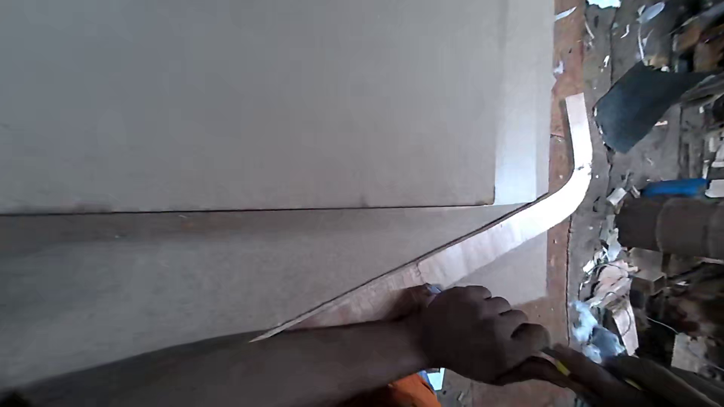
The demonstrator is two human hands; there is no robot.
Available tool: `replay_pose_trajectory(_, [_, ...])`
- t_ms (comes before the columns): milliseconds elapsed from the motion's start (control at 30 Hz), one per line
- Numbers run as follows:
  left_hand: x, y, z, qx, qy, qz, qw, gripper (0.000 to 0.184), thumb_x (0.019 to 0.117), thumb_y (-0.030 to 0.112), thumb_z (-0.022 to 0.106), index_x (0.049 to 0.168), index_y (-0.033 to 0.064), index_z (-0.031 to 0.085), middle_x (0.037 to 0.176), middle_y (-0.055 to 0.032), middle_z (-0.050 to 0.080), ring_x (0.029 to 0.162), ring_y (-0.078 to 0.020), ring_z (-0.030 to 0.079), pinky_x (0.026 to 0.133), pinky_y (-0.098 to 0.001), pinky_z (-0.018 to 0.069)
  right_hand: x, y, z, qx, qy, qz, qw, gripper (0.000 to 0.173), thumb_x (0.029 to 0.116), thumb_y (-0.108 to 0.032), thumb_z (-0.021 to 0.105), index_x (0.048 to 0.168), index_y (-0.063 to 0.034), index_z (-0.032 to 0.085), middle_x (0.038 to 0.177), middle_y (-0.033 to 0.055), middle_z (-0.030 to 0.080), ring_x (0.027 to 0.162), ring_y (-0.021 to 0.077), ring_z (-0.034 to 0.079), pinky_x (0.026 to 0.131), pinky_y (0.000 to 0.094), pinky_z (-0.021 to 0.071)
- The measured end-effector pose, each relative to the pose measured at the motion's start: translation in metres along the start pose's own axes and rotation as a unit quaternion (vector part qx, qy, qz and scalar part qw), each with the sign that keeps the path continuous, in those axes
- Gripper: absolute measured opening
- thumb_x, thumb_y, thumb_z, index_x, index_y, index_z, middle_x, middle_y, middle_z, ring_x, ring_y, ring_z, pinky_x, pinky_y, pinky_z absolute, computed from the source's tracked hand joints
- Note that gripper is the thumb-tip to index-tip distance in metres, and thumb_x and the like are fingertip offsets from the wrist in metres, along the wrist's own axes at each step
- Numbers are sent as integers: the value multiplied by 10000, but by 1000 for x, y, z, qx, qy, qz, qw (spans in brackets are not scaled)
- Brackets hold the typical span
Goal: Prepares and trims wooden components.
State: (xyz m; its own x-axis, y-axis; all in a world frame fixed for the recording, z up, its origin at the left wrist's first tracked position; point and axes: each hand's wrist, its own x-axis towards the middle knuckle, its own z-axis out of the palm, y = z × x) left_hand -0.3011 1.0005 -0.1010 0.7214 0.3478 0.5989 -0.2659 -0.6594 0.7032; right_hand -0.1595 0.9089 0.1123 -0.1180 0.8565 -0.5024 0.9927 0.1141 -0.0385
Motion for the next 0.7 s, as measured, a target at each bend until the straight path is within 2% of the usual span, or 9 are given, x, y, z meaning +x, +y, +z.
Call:
replay_pose_trajectory(67, [-1, 0, 5, 24, -47, 7, 999, 447, 1045, 529, 498, 893, 146, 672, 692, -11, 621, 617, -187, 618, 524, -336, 484, -11, 10, 37, 211, -16, 99, 972, 367, 1008, -259, 651, 1339, -105, 687, 943, 175, 741, 754, 274, 712, 659, 443, 591])
replay_pose_trajectory(133, [-5, 2, 7, 20, -77, 14, 997, 524, 1037, 587, 466, 836, 146, 665, 675, -14, 610, 599, -186, 607, 510, -339, 466, -21, 3, 67, 309, 18, 138, 941, 377, 996, -266, 675, 1321, -75, 692, 935, 174, 741, 759, 240, 707, 683, 417, 595])
replay_pose_trajectory(167, [-6, 3, 6, 15, -91, 11, 996, 522, 1028, 593, 478, 838, 148, 670, 681, -11, 615, 604, -181, 615, 517, -342, 479, -25, -2, 78, 296, 49, 133, 945, 360, 991, -246, 675, 1308, -77, 702, 933, 172, 739, 757, 235, 704, 672, 401, 591])
replay_pose_trajectory(267, [-6, 3, 5, 8, -85, 4, 996, 453, 974, 583, 587, 840, 159, 677, 666, 23, 595, 596, -146, 603, 505, -324, 475, -29, -5, 88, 143, 117, 86, 979, 318, 994, -249, 654, 1294, -171, 726, 934, 147, 741, 760, 253, 709, 639, 397, 572])
replay_pose_trajectory(367, [-5, 0, 4, 14, -62, 20, 998, 423, 986, 557, 596, 951, 154, 720, 722, 19, 647, 641, -141, 626, 553, -317, 503, -27, 2, 72, 33, 124, 36, 991, 312, 1010, -254, 639, 1314, -224, 706, 941, 147, 734, 750, 282, 705, 612, 420, 560])
replay_pose_trajectory(500, [-4, -1, 0, 7, -52, 41, 998, 429, 1027, 529, 547, 948, 146, 723, 721, 13, 634, 651, -143, 613, 561, -306, 482, -29, 0, 56, 19, 96, 29, 995, 335, 1010, -272, 651, 1341, -243, 691, 934, 145, 717, 723, 275, 683, 592, 416, 541])
replay_pose_trajectory(600, [-4, -2, -1, 2, -48, 50, 998, 390, 1040, 479, 556, 956, 136, 721, 724, 6, 637, 648, -147, 608, 563, -303, 472, -28, -3, 48, 19, 83, 35, 996, 335, 1009, -283, 655, 1337, -231, 695, 924, 153, 724, 728, 283, 693, 601, 425, 552])
replay_pose_trajectory(700, [-3, -3, -3, -7, -50, 48, 998, 392, 1033, 487, 567, 935, 140, 718, 734, 12, 641, 661, -136, 615, 576, -299, 483, -26, -6, 46, 5, 91, 39, 995, 334, 1006, -290, 658, 1333, -235, 699, 922, 145, 728, 729, 277, 698, 608, 424, 557])
